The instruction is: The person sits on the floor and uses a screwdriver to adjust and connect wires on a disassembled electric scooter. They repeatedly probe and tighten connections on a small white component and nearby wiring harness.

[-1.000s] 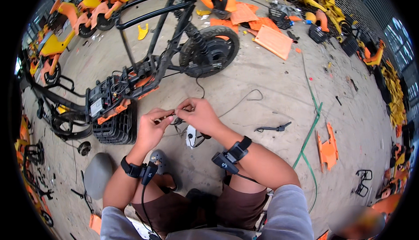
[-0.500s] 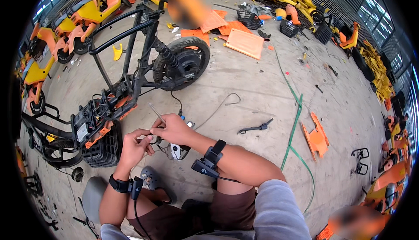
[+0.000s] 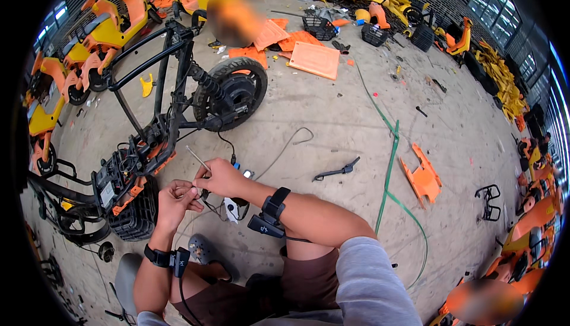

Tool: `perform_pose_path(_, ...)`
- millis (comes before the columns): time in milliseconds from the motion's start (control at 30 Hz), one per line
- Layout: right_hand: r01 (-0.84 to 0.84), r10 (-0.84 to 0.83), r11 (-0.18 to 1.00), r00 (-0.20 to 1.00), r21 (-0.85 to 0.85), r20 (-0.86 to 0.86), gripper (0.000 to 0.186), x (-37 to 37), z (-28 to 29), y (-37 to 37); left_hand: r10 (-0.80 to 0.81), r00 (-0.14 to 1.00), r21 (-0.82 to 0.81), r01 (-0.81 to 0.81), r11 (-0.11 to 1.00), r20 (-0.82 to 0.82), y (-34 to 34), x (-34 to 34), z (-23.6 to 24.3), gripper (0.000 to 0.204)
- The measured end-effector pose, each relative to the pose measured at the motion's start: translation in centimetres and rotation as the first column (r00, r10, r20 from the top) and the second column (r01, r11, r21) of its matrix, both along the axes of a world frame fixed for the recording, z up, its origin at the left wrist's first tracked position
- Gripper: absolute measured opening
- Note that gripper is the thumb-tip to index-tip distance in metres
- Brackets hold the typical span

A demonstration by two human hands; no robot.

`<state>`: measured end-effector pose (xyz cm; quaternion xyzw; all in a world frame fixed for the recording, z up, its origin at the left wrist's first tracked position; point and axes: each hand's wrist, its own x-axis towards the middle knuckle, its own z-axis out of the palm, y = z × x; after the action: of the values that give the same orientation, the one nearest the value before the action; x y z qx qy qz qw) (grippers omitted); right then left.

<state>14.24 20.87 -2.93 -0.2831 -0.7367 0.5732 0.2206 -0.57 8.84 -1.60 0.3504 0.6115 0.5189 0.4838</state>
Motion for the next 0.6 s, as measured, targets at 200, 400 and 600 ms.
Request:
perform_pose_path(200, -0.008, 0.008, 1.0, 1.0, 0.011, 0.023, 0.026, -0.02, -0.08, 0.06, -0.013, 1.0, 0.042, 0.014, 0.999, -0.028, -0.02, -0.37, -0.61, 0.02)
perform_pose_path(400, -0.009, 0.009, 1.0, 0.999, 0.008, 0.031, 0.027, 0.2, -0.05, -0.07, -0.043, 0.995, 0.011, 0.044, 0.999, -0.088, -0.04, -0.37, -0.29, 0.02)
perform_pose_path(600, -0.013, 0.016, 0.998, 0.999, -0.055, 0.044, 0.026, 0.76, 0.28, 0.2, -0.074, 0.993, 0.008, 0.075, 0.997, -0.087, 0.31, 0.13, 0.04, 0.02)
